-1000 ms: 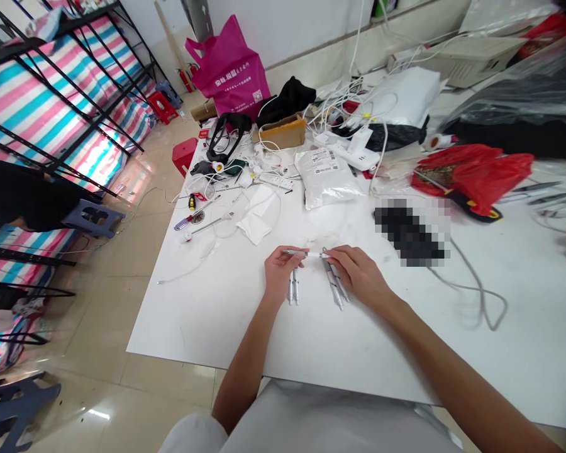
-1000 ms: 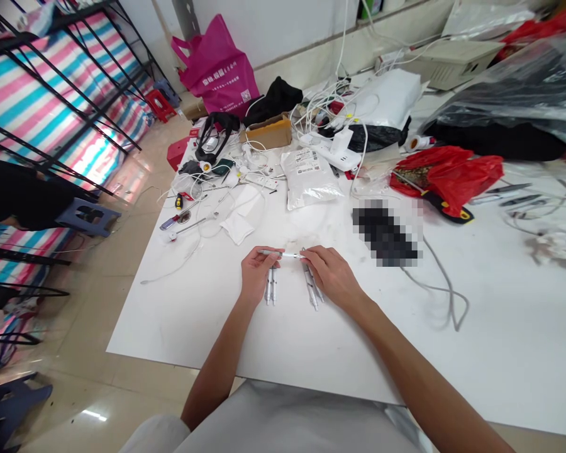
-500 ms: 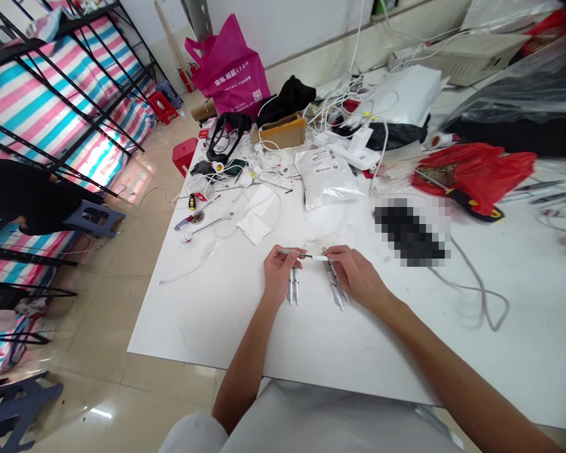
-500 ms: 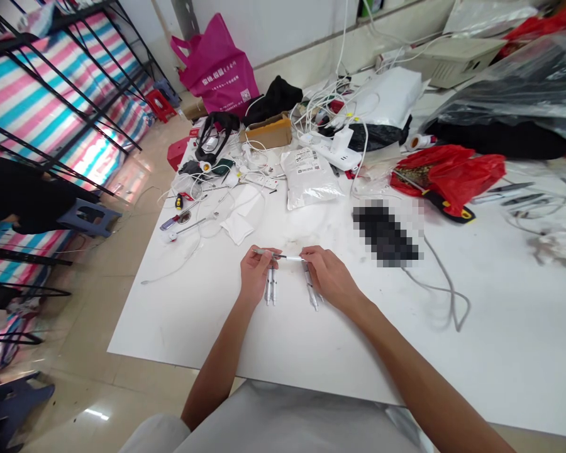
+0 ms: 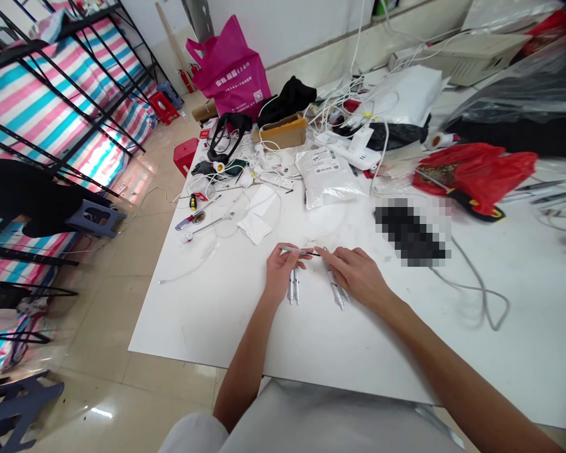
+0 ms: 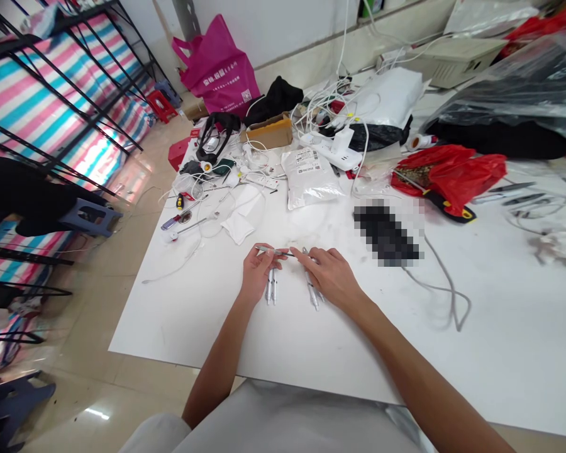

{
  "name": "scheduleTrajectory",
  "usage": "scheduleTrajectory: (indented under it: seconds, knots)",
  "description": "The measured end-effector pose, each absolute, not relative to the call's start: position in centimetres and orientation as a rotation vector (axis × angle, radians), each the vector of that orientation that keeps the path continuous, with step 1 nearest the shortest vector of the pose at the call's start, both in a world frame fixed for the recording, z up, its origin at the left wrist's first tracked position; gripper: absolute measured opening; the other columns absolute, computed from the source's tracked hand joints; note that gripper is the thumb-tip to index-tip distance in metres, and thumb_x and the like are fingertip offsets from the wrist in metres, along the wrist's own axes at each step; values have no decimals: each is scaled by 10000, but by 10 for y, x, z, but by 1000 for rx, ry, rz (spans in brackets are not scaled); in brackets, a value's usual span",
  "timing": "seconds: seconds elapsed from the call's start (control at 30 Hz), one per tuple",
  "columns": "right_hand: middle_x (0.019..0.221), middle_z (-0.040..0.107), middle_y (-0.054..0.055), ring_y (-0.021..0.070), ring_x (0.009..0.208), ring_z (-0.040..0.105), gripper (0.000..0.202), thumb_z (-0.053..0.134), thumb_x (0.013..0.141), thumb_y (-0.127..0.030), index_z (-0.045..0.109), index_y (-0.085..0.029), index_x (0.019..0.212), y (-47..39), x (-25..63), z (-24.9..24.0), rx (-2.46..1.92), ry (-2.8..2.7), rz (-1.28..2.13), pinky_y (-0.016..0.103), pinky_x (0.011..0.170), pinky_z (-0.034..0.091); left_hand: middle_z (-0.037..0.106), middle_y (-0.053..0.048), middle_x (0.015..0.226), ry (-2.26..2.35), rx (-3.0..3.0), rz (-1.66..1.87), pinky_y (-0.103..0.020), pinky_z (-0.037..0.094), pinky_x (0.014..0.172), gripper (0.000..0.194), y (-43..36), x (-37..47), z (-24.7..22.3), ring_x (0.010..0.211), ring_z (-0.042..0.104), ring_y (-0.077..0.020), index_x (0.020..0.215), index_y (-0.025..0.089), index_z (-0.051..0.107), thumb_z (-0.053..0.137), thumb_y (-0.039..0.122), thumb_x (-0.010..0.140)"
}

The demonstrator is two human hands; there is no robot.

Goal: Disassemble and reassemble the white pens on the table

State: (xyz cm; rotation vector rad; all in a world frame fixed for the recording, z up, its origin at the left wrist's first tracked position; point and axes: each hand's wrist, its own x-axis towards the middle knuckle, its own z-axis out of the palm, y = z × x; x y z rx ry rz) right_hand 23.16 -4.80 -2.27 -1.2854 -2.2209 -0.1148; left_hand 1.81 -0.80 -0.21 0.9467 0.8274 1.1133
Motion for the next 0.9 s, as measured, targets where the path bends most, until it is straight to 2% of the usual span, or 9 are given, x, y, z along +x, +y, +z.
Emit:
scheduleTrajectory:
  seconds: [0.17, 0.33, 0.57, 0.9]
  knots:
    - [941, 652, 58, 190, 748, 559, 486, 456, 1020, -112, 518, -215, 1490, -49, 234, -28, -1319, -2198, -58, 330, 752, 415, 769, -145, 1189, 817, 809, 1183, -288, 502, 717, 310, -4, 12, 1, 962, 722, -192, 1021, 184, 646, 783, 434, 899]
    - [930, 642, 53, 186, 720, 522, 472, 452, 1023, -120, 522, -219, 1479, -49, 235, -28, -1313, -2188, -41, 322, 749, 413, 772, -137, 1167, 820, 767, 1199, -299, 510, 758, 297, -3, 8, 3, 984, 714, -194, 1034, 189, 659, 779, 427, 904]
    - [938, 644, 48, 180, 716, 509, 458, 480, 1018, -116, 526, -208, 1464, -49, 235, -29, -1318, -2200, -95, 316, 752, 419, 784, -150, 1126, 819, 840, 1159, -300, 506, 731, 301, -5, 12, 0, 958, 725, -206, 1023, 181, 656, 789, 419, 895]
    - [921, 653, 53, 179, 718, 538, 446, 460, 1018, -125, 556, -210, 1444, -49, 234, -24, -1296, -2186, -83, 319, 750, 429, 795, -134, 1080, 835, 860, 1147, -301, 516, 737, 327, -5, 13, 0, 935, 732, -199, 1030, 186, 645, 802, 429, 877]
